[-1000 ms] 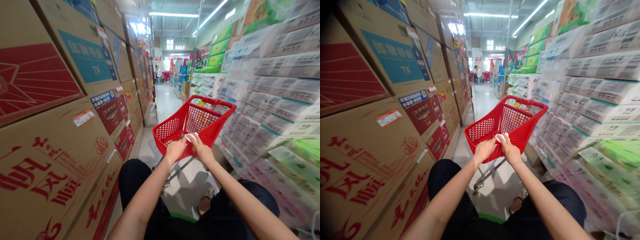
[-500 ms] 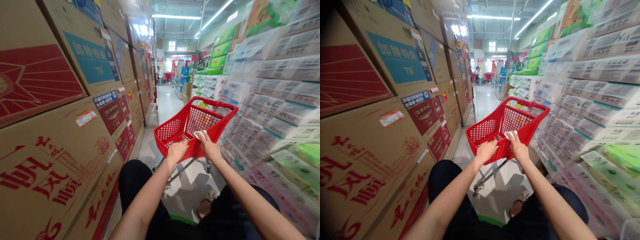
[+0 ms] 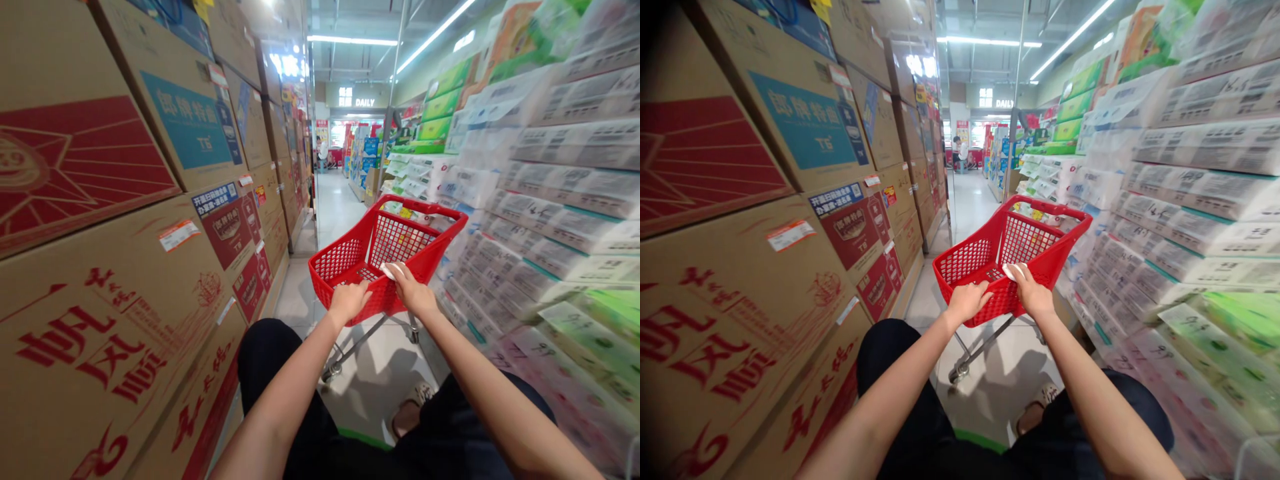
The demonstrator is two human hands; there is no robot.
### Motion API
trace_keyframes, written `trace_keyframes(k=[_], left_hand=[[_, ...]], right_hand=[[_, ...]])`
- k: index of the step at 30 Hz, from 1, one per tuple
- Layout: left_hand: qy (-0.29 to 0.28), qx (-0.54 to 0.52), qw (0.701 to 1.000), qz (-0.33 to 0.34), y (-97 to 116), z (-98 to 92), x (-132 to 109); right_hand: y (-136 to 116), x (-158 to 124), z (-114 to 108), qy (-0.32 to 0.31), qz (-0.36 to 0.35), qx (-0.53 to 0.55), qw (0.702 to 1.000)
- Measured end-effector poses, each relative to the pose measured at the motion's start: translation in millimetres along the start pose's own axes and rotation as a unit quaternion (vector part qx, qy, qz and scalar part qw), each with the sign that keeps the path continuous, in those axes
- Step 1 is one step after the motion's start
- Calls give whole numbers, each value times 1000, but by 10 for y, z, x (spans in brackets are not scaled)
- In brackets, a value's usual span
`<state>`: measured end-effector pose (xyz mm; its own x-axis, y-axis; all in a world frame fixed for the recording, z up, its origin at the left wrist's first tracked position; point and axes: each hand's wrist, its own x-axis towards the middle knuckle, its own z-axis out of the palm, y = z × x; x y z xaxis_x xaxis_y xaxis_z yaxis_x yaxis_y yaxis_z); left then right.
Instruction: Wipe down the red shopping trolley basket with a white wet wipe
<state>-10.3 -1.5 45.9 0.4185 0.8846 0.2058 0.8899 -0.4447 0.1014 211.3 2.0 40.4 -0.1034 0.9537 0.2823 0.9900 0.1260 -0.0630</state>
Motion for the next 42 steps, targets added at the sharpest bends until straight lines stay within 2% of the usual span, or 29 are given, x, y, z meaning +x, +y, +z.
trace_keyframes(k=[3, 6, 11, 13, 15, 19, 21, 23, 26, 29, 31, 35, 39, 42], left_hand=[[0, 4, 1000, -12, -24, 44, 4], [-1, 6, 1000, -21, -21, 68, 16], [-4, 3, 1000, -29, 37, 78, 13], [-5, 0, 1000, -28, 64, 73, -2], [-7, -4, 1000, -23, 82, 58, -23], [-9, -13, 1000, -3, 82, 3, -43], [-14, -16, 1000, 5, 78, -18, -30], [-21, -16, 1000, 4, 85, -23, -6], [-26, -14, 1000, -8, 118, -6, 23], [-23, -12, 1000, -14, 157, 22, 21], [-21, -11, 1000, -16, 178, 37, 9], [-16, -13, 1000, -17, 223, 60, 4], [-13, -20, 1000, -11, 305, 85, 39], [-8, -26, 1000, -7, 375, 116, 67]], right_hand=[[-90, 4, 36, 8, 14, 3, 1000], [-283, -72, 60, 13, 21, 2, 1000], [-566, -263, 76, 10, -17, -7, 1000], [-531, -281, 56, 6, -36, -8, 999], [-392, -241, 17, 4, -43, -10, 999], [-37, -72, -59, 2, -12, -16, 1000], [40, -19, -60, 1, 2, -14, 1000], [8, -29, -31, 13, 13, -6, 1000], [-196, -159, 39, 25, 12, 3, 1000], [-424, -346, 79, 20, -17, 13, 1000], [-491, -435, 67, 21, -38, 22, 999], [-320, -411, -26, 10, -56, 18, 998], [-27, -238, -105, 10, -9, -3, 1000], [8, -231, -100, 11, 14, -14, 1000]])
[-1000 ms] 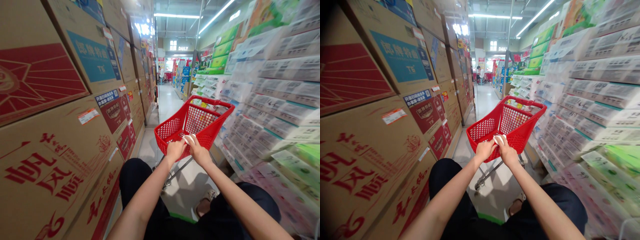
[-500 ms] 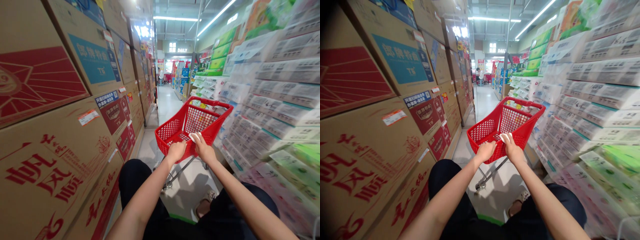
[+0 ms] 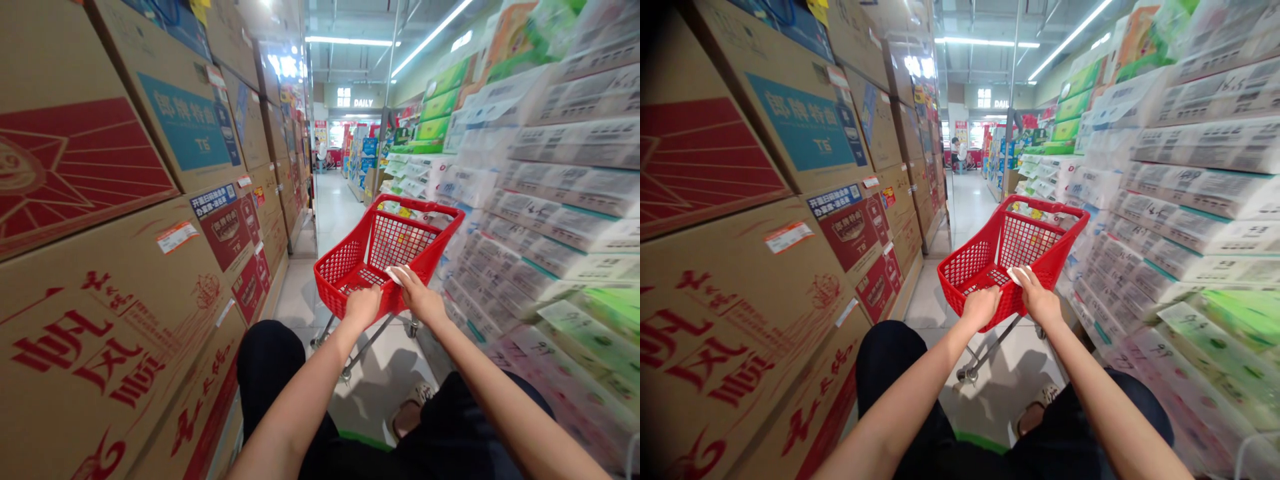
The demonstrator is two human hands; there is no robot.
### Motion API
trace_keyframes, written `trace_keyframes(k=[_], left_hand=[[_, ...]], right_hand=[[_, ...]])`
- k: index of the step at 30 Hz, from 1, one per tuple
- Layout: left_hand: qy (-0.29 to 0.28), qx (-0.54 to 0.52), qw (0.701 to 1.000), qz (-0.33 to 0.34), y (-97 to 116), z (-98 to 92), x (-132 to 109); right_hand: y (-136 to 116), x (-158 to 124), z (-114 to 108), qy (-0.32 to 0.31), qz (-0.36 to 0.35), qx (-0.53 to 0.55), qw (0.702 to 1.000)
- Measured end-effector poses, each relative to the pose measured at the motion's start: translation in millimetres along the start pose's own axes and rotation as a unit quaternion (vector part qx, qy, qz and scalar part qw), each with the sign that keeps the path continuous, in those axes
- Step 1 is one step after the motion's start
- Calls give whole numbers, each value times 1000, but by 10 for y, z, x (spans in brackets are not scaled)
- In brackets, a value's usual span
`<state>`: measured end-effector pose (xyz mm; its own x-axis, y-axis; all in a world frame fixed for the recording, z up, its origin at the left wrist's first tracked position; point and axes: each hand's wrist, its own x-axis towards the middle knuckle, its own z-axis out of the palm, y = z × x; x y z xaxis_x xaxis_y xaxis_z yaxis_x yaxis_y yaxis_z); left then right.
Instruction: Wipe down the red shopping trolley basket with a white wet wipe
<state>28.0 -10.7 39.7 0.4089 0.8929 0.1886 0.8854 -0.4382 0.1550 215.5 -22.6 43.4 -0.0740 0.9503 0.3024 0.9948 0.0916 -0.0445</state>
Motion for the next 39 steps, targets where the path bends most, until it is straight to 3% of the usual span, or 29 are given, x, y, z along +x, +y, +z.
trace_keyframes(k=[7, 16, 21, 27, 30, 35, 39], left_hand=[[-6, -7, 1000, 11, 41, 48, 10], [-22, 9, 997, 75, -196, -112, -36], [-2, 22, 998, 62, -251, -45, -68], [11, 24, 998, 64, -313, -8, -83], [21, 29, 997, 69, -316, 12, -93], [47, 36, 996, 71, -246, 64, -97], [72, 30, 994, 70, -154, 109, -64]], right_hand=[[-134, -228, 31, -7, -55, 3, 998], [214, 172, 45, 11, 14, 1, 1000], [-54, -6, 114, 22, 13, 1, 1000], [-454, -351, 106, 3, -59, 17, 998], [-363, -327, 75, 7, -71, 19, 997], [-41, -114, 10, 23, -16, -9, 1000], [-125, -185, 17, 25, -14, -22, 999]])
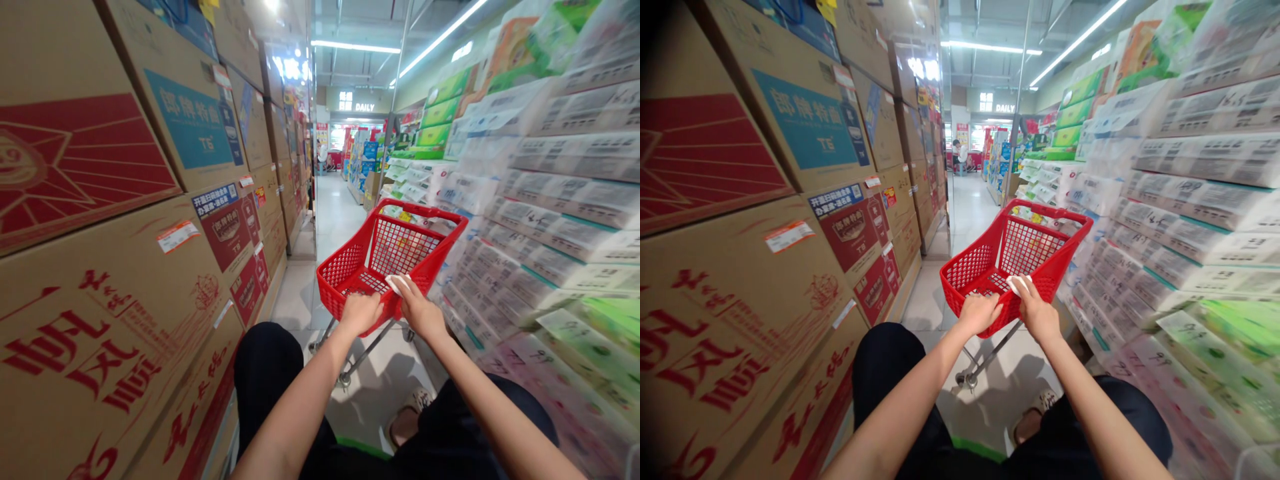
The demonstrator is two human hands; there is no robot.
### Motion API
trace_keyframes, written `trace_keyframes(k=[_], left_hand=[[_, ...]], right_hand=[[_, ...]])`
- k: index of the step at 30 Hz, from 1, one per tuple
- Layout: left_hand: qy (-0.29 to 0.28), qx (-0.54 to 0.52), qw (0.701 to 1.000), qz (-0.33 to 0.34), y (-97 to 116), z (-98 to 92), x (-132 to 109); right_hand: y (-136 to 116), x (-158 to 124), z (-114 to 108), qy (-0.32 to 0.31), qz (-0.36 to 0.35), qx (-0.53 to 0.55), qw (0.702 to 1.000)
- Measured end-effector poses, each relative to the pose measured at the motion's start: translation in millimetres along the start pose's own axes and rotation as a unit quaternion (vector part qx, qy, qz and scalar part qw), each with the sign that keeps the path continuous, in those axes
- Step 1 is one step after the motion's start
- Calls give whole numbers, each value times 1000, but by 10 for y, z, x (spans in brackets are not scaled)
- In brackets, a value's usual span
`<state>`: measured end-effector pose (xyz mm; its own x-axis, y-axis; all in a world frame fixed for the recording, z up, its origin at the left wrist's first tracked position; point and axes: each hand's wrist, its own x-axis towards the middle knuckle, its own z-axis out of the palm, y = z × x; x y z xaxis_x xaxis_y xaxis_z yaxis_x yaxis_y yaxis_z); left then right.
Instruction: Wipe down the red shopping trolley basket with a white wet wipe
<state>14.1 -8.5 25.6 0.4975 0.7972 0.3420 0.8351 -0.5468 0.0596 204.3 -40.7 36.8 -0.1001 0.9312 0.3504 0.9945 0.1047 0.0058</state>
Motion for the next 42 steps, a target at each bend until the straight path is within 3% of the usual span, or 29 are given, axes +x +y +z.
trace_keyframes(k=[3, 6, 10, 13, 16, 20, 24, 28, 31, 37, 42], left_hand=[[22, -9, 1000, 8, 71, 49, 34], [54, -19, 998, 24, 112, 124, 11], [146, 3, 987, 70, 53, 256, -157], [173, 40, 980, 84, -26, 339, -328], [174, 44, 982, 52, -51, 377, -451], [160, 22, 987, 27, -33, 345, -508], [139, 16, 989, 49, -66, 267, -527], [134, 23, 989, 63, -58, 249, -531], [137, 22, 989, 44, 12, 290, -520], [136, 6, 990, 38, 62, 335, -549], [120, 7, 990, 69, -188, 201, -587]], right_hand=[[-132, -133, 18, -6, -35, 3, 999], [-109, -162, 36, 2, -45, 2, 999], [58, -58, 55, 4, -30, 0, 1000], [57, -29, 52, -5, -3, -5, 1000], [-121, -113, 31, -11, 6, -11, 1000], [-361, -267, -2, -28, -46, -8, 999], [-205, -203, -15, -32, -65, 7, 997], [58, -17, 5, -8, -11, 13, 1000], [-26, -43, 43, -6, 10, -3, 1000], [-407, -419, 70, -8, -67, -2, 998], [-134, -349, -23, -8, -74, -9, 997]])
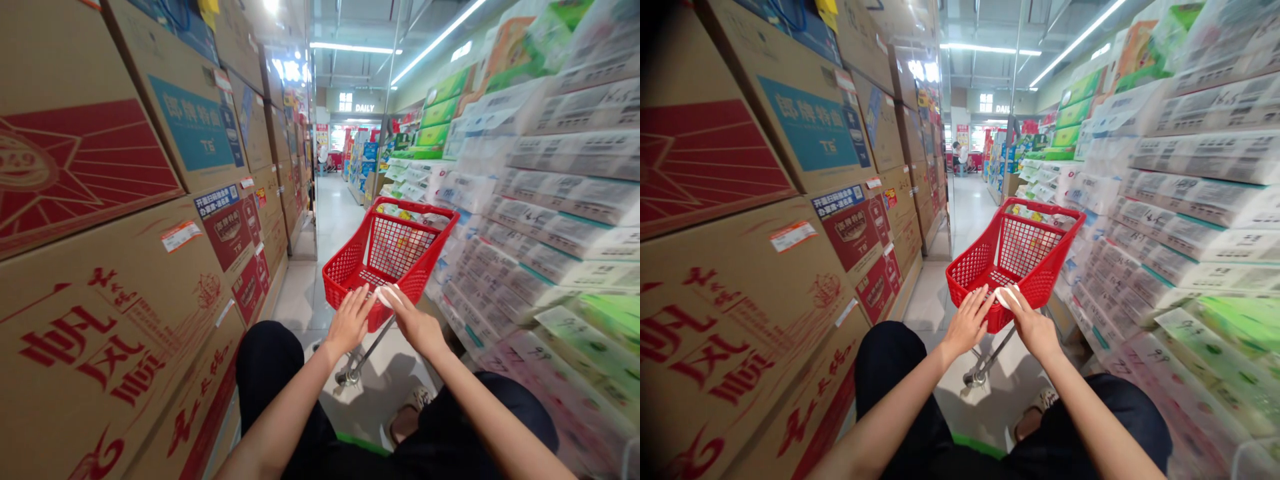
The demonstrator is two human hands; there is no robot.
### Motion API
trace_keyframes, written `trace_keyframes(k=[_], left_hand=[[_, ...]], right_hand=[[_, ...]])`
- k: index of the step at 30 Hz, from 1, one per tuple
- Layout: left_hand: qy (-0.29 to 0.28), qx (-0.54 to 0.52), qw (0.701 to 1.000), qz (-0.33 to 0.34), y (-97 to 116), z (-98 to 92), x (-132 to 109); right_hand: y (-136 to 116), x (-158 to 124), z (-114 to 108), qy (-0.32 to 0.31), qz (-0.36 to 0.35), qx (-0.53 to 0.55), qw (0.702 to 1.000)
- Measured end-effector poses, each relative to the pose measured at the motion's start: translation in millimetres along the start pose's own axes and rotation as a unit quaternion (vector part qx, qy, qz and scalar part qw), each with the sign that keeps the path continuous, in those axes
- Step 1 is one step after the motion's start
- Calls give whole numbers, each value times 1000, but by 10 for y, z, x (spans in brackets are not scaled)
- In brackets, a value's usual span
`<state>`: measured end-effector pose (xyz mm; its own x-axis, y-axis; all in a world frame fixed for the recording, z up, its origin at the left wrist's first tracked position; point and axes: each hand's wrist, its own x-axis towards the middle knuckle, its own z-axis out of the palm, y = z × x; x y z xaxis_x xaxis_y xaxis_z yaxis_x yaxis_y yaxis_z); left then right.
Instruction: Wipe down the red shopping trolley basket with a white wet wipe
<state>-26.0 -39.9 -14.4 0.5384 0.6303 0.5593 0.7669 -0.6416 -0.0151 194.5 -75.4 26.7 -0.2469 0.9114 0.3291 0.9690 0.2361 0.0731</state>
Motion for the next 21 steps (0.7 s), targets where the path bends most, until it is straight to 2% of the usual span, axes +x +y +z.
trace_keyframes(k=[3, 5, 9, 12, 14, 17, 21], left_hand=[[5, 3, 999, -41, -160, -71, 2], [2, 4, 999, -49, -192, -81, 16], [3, 16, 998, -61, -67, -26, 78], [4, 25, 997, -74, 69, 41, 145], [1, 31, 997, -76, 135, 81, 185], [-8, 37, 998, -59, 202, 128, 229], [-31, 40, 998, -33, 295, 188, 280]], right_hand=[[208, 119, -6, 4, 34, 5, 999], [244, 169, 16, 3, 54, 2, 999], [46, 92, 62, -5, 76, -15, 997], [-145, -81, 60, -10, 51, -13, 999], [-166, -176, 38, -11, 35, -12, 999], [3, -217, -4, -19, 38, -13, 999], [292, -172, -7, -35, 86, -24, 995]])
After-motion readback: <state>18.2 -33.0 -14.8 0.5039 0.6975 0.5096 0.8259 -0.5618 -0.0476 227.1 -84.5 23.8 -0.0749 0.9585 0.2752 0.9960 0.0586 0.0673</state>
